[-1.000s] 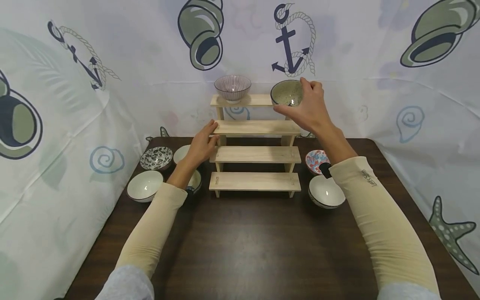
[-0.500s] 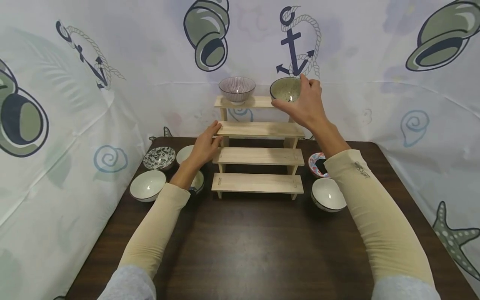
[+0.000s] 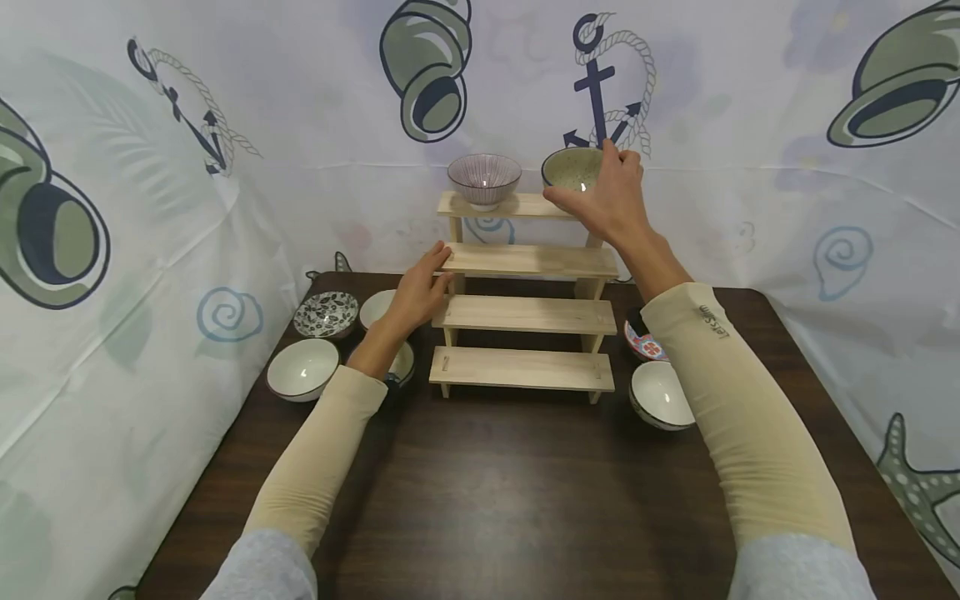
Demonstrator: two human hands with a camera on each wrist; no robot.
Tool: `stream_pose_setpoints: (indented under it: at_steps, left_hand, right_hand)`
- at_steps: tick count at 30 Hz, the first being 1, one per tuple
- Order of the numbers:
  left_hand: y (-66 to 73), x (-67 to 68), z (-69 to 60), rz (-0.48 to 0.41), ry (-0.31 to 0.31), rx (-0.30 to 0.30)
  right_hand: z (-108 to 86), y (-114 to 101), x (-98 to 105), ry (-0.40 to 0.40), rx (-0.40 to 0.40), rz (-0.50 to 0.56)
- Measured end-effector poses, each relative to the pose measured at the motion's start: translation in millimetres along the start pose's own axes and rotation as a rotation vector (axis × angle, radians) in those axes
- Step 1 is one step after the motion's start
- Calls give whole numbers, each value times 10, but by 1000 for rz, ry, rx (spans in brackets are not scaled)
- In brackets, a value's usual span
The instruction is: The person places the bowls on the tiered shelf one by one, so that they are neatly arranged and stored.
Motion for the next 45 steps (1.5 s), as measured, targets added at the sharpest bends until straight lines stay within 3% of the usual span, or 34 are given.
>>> stream_pose_setpoints:
  at_steps: [12, 30, 45]
  left_hand:
    - [-12, -38, -35, 0, -8, 3]
    - [-67, -37, -22, -6, 11, -13]
    - [-2, -18, -25, -32, -9, 10]
  right_hand:
    - [116, 96, -63, -22, -39, -7]
    - [293, 50, -190, -68, -49, -39]
    - [413, 165, -275, -79, -76, -35]
Point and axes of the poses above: each hand's wrist, its own z-axis towards the middle knuckle, its own x-axis out of the back of the hand, y = z × x, the point moved 1 cm from there along z, towards the middle knuckle, and after that the axes turned 14 degrees about x, right-handed, at the moved point
